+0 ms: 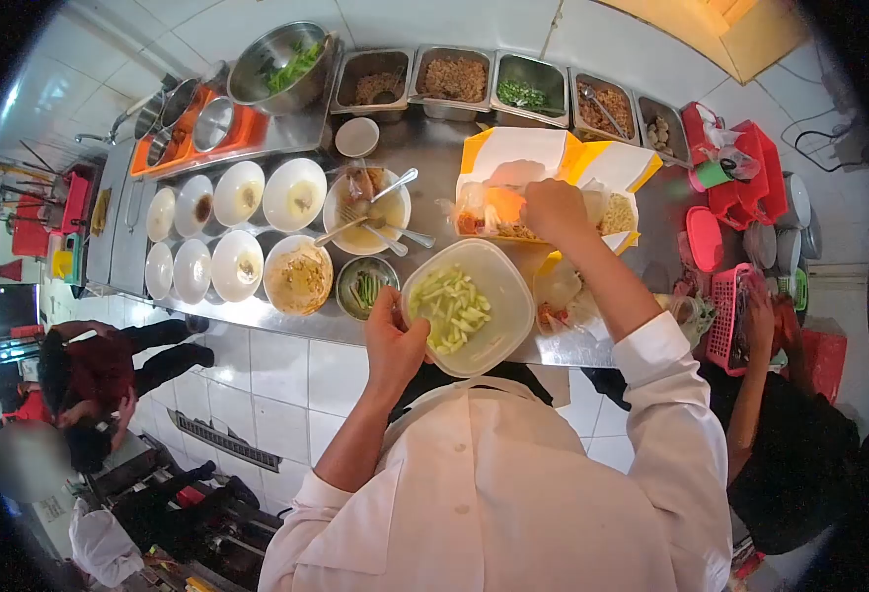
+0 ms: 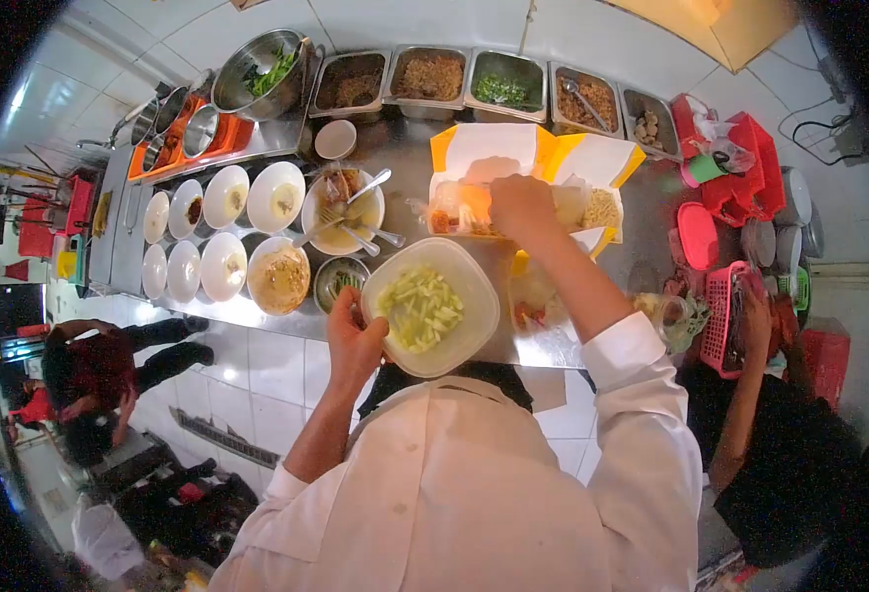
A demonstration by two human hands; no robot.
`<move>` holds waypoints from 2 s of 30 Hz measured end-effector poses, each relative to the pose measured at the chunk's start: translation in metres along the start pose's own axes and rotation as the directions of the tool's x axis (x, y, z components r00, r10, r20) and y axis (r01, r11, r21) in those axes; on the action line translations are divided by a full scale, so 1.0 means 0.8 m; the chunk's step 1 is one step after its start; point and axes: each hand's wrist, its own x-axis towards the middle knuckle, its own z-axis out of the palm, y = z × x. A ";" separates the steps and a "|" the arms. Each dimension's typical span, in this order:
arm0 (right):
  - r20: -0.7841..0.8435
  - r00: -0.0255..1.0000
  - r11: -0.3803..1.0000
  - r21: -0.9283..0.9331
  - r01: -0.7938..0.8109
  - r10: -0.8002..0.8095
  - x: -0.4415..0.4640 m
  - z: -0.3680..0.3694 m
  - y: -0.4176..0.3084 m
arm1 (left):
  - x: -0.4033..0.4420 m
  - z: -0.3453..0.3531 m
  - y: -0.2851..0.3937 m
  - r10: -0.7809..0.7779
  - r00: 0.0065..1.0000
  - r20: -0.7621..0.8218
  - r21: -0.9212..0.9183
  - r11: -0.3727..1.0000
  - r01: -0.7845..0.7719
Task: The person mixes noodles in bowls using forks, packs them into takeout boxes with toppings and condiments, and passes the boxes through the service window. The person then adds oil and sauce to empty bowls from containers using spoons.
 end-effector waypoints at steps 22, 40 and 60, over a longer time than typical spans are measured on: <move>0.079 0.928 0.906 0.262 0.332 -0.363 -0.140 -0.047 -0.095 | 0.016 0.038 0.029 0.078 0.989 0.122 0.158 0.983 -0.097; 0.184 0.961 0.911 0.396 0.118 -0.205 -0.162 -0.095 -0.039 | 0.021 0.051 0.026 0.089 0.988 0.125 0.118 0.988 -0.104; 0.118 0.941 0.874 0.421 0.242 -0.317 -0.170 -0.089 -0.077 | 0.010 0.042 0.029 0.091 0.992 0.084 -0.039 0.995 -0.088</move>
